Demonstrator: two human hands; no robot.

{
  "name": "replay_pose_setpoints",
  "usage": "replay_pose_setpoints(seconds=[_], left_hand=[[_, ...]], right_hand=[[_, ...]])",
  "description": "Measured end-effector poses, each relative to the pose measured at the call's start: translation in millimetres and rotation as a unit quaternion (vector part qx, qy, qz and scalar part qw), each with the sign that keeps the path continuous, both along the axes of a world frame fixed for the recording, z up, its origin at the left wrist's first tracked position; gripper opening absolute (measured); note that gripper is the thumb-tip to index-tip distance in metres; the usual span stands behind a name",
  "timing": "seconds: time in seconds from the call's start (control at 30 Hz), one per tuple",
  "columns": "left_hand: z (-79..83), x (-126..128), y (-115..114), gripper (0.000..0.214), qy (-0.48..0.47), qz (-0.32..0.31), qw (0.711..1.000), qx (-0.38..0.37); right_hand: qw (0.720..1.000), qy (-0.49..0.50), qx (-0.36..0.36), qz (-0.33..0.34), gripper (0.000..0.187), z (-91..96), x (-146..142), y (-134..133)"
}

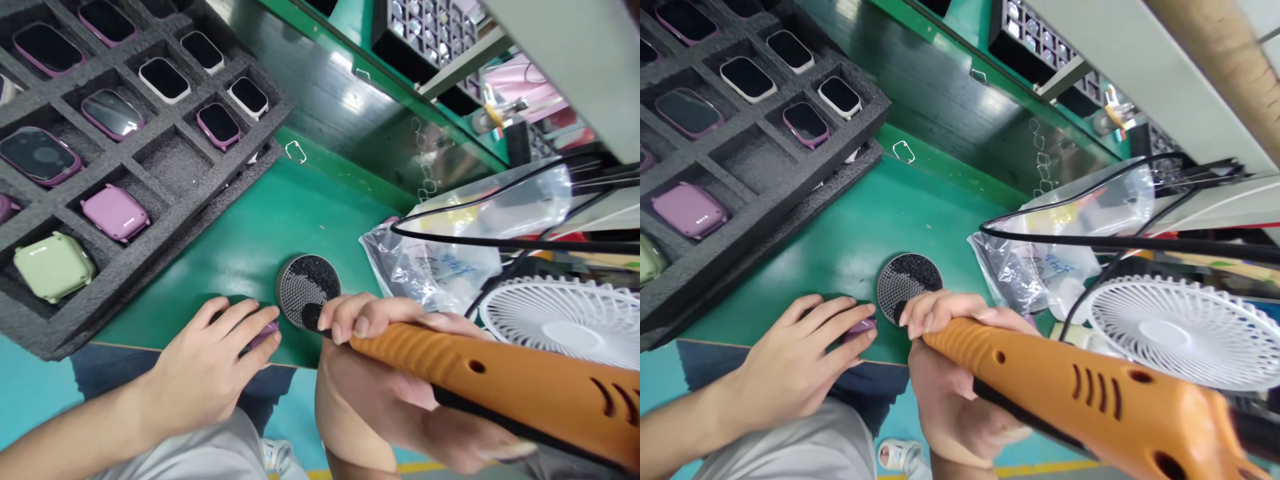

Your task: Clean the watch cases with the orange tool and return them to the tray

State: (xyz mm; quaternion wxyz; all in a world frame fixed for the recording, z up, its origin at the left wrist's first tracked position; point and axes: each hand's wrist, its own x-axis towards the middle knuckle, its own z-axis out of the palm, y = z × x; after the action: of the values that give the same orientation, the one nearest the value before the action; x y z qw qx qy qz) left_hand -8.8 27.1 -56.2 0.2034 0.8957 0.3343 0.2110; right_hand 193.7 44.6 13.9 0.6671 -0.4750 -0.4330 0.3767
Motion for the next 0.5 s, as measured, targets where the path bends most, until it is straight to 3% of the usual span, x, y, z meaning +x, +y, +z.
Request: replay_pose_setpoints(seconds=[0.2, 0.3, 0.5], left_hand=[[0.1, 3, 0, 0.026, -0.02, 0.021, 1.0, 0.007], [0.4, 5, 1, 0.026, -0.021, 0.026, 0.999, 0.011], [0.8, 5, 3, 0.025, -0.024, 0.032, 0.999, 0.013]], right_hand=[[0.999, -0.024, -0.01, -0.034, 0.042, 10.8, -6, -18], [1.0, -0.02, 0.021, -0.003, 0.026, 4.4, -11, -19], [0.996, -0.026, 0.068, 0.055, 0.03, -13.3, -7, -13]])
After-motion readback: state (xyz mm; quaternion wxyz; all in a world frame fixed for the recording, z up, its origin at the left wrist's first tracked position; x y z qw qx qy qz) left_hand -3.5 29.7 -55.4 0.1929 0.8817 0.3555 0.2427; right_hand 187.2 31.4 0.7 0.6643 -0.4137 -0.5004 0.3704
